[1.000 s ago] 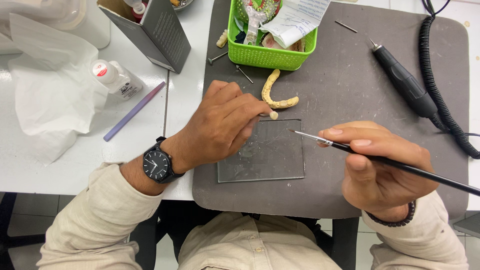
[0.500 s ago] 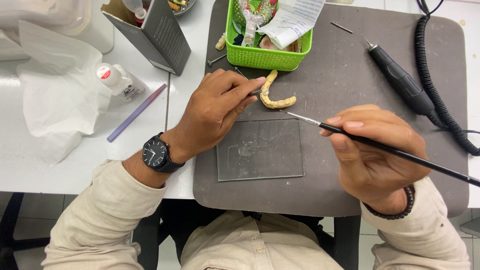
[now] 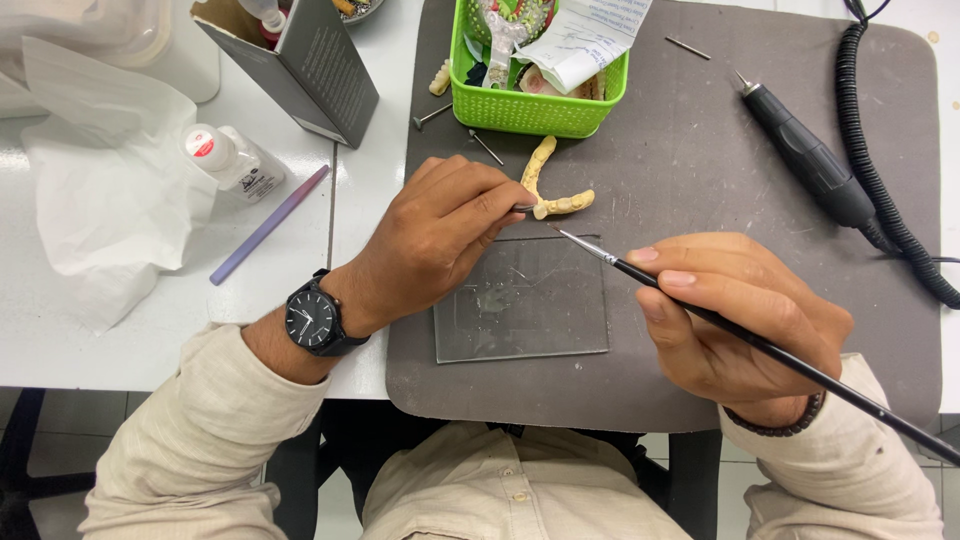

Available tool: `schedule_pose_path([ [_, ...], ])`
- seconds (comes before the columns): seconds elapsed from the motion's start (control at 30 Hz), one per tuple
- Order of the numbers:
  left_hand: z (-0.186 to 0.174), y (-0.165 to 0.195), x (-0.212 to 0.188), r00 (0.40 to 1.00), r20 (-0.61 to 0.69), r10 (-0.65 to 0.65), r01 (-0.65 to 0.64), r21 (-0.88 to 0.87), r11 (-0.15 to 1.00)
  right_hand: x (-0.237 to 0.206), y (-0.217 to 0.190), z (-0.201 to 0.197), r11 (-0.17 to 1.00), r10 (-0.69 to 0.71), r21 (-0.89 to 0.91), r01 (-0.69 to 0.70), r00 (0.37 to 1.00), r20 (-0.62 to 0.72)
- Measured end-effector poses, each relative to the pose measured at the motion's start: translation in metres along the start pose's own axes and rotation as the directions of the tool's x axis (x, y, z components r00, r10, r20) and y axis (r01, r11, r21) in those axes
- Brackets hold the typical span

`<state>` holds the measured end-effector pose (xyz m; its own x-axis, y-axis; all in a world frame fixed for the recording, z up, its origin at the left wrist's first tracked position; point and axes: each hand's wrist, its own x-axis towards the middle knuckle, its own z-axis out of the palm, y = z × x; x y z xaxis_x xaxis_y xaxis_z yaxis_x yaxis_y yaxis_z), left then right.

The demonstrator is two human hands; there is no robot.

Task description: The person holds a small dental prosthesis tooth with hemostat forceps in one hand and uses a fine brush in the other hand to apply and shape a white dental material onto the tooth, working over a glass slab on the bench. They repeatedly reposition the tooth and add material, with a partial denture arch and a green basket of dental cases on the work mat.

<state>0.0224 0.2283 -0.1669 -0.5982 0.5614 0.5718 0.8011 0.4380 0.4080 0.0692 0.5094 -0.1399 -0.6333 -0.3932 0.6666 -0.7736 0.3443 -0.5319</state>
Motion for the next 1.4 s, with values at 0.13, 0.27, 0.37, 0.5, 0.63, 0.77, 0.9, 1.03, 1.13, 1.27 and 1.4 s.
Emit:
schedule_pose_path([
  [0.13, 0.0011, 0.0003, -0.0005, 1.0, 0.006, 0.005, -0.005, 0.003, 1.0, -0.0004, 0.0006, 0.0025, 1.0, 0.002, -0.015, -0.002, 1.0, -0.011],
  [0.27, 0.0022, -0.0004, -0.0002, 1.0, 0.008, 0.008, -0.008, 0.016, 1.0, -0.0005, 0.002, 0.0048, 1.0, -0.002, -0.02, 0.002, 1.0, -0.029],
  [0.37, 0.0027, 0.0002, -0.0013, 1.0, 0.01, 0.005, -0.005, 0.013, 1.0, 0.0006, 0.0024, 0.0062, 0.999, -0.01, -0.044, 0.009, 0.999, -0.032],
  [0.5, 0.003, 0.0, -0.0016, 1.0, 0.012, 0.005, -0.005, 0.012, 1.0, 0.0025, 0.0022, 0.0071, 0.999, -0.013, -0.043, 0.012, 0.999, -0.041],
  [0.63, 0.0037, -0.0004, -0.0019, 1.0, 0.009, 0.012, -0.012, 0.011, 1.0, 0.0025, 0.0008, 0.0065, 0.999, -0.008, -0.047, 0.007, 1.0, -0.029],
  [0.77, 0.0039, -0.0001, -0.0021, 1.0, 0.005, 0.017, -0.017, 0.006, 1.0, 0.0027, 0.0002, 0.0051, 0.999, -0.006, -0.05, 0.005, 1.0, -0.025],
  [0.9, 0.0039, -0.0002, -0.002, 1.0, 0.006, 0.014, -0.014, 0.005, 1.0, 0.0035, -0.0017, 0.0008, 0.999, 0.0, -0.051, 0.0, 1.0, -0.002],
  [1.03, 0.0044, -0.0011, -0.0025, 1.0, 0.012, 0.013, -0.014, 0.009, 1.0, 0.004, -0.0035, 0.0021, 0.998, 0.002, -0.069, -0.002, 1.0, 0.005],
  [1.13, 0.005, -0.0012, -0.0031, 1.0, 0.009, 0.015, -0.015, 0.001, 1.0, 0.005, -0.0034, 0.0042, 0.997, -0.008, -0.071, 0.007, 1.0, -0.006],
  [1.27, 0.0055, -0.0011, -0.0033, 1.0, 0.013, 0.016, -0.016, 0.003, 1.0, 0.0054, -0.004, 0.0007, 0.997, -0.01, -0.071, 0.011, 1.0, 0.018],
  [1.4, 0.0045, -0.0012, -0.003, 1.0, 0.013, 0.019, -0.019, 0.006, 1.0, 0.0045, -0.004, 0.0002, 0.997, -0.018, -0.08, 0.019, 1.0, 0.011],
])
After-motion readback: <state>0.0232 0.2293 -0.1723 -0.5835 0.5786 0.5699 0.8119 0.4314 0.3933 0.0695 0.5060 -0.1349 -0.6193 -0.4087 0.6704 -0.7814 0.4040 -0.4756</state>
